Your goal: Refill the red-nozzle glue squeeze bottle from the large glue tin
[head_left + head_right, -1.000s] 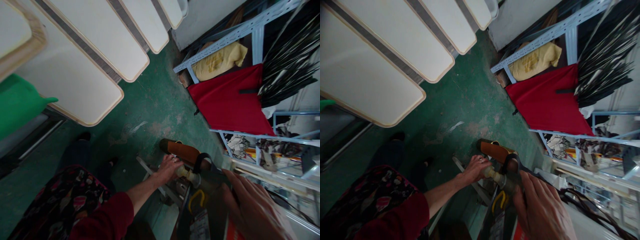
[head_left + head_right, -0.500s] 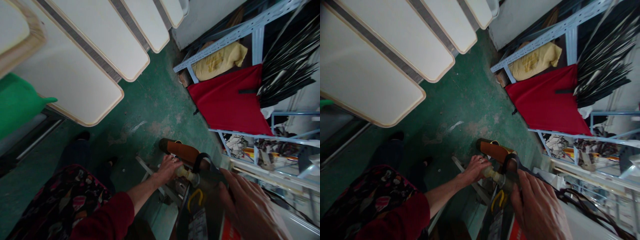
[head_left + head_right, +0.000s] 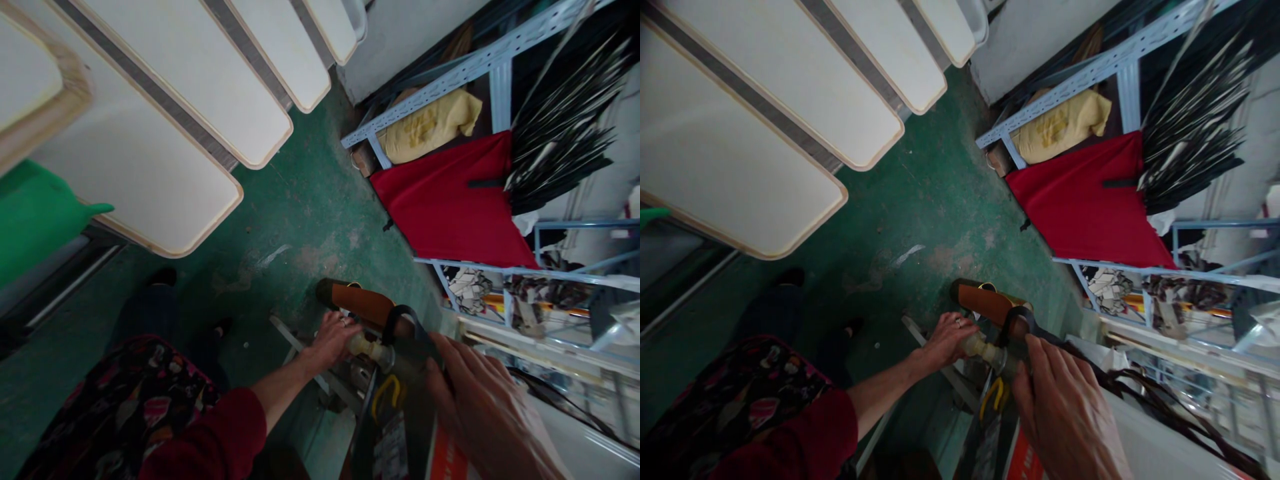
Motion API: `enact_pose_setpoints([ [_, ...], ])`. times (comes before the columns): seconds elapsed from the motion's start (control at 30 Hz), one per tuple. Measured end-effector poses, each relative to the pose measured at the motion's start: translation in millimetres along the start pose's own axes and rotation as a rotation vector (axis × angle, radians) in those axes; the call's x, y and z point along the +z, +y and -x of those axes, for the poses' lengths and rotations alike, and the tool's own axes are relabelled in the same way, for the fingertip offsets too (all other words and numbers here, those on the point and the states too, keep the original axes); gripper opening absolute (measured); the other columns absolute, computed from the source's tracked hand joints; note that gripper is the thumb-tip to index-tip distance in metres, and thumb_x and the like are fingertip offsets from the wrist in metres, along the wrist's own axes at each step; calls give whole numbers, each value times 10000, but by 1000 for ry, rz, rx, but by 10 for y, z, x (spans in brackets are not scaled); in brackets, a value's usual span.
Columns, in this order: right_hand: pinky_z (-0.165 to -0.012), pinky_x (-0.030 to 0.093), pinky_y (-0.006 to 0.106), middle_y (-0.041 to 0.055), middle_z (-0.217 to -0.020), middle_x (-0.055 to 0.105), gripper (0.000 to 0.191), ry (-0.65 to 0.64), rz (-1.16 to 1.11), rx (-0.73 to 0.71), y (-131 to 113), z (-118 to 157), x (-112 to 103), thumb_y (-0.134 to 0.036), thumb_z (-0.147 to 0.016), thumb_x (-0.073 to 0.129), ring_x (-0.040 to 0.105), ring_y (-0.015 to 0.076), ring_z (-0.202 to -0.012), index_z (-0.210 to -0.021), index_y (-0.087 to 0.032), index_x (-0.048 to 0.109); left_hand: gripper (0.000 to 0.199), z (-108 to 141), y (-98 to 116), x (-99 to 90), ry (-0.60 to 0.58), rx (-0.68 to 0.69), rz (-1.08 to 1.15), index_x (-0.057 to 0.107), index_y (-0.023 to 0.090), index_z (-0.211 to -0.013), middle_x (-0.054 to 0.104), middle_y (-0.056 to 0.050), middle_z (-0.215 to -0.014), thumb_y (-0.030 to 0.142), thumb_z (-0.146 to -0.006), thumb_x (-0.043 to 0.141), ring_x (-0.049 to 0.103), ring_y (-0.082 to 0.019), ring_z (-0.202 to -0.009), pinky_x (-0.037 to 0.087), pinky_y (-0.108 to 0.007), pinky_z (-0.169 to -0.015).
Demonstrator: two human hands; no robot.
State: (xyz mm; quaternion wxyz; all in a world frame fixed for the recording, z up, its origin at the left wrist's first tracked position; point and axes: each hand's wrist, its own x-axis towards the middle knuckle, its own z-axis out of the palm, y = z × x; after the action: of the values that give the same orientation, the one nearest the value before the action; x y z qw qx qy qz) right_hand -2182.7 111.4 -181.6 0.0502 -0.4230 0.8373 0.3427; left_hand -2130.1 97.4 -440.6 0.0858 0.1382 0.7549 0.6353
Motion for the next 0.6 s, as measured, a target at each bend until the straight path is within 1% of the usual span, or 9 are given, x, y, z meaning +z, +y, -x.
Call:
enact_pose_setpoints([
  [0.13,-663,484,317,92,-903,651,307,-10,-1,-6,-10,-2,-5,-283,-911,319,610,193,-755,-1059,-107,522,433,4,-30,39,6,3,19,540,288,-1111,575,-11,-1087,370,-704,661,412,-238,-1045,247,-369,-890],
  [0.2,-666,481,308,88,-918,651,306,-6,-3,-27,4,13,5,-290,-904,342,610,189,-767,-1076,-109,519,431,1,-50,56,4,-1,35,539,287,-1111,572,-12,-1097,387,-709,656,411,-237,-1052,247,-366,-901],
  [0.27,-664,478,311,89,-904,651,315,6,-5,-17,12,22,11,-292,-907,327,610,193,-764,-1067,-105,523,427,-7,-75,78,-6,-10,50,534,289,-1124,569,-14,-1109,393,-723,639,407,-238,-1068,245,-366,-917],
  [0.37,-669,475,324,95,-881,651,329,15,-8,-7,2,16,8,-287,-914,297,609,203,-762,-1049,-99,530,450,-26,-113,120,-13,-6,79,525,287,-1147,568,-21,-1124,388,-722,631,404,-241,-1088,245,-366,-939],
  [0.47,-683,475,332,102,-902,652,338,13,-1,-10,-14,8,7,-297,-914,302,610,210,-780,-1066,-96,528,480,-51,-139,164,4,14,112,533,271,-1144,578,-22,-1122,371,-692,659,415,-243,-1086,259,-358,-940],
  [0.6,-685,479,334,99,-910,655,335,-11,-4,-3,-7,18,17,-291,-916,300,614,208,-786,-1062,-96,531,475,-80,-150,210,15,19,127,548,262,-1131,595,-12,-1099,344,-679,671,433,-240,-1073,272,-352,-940],
])
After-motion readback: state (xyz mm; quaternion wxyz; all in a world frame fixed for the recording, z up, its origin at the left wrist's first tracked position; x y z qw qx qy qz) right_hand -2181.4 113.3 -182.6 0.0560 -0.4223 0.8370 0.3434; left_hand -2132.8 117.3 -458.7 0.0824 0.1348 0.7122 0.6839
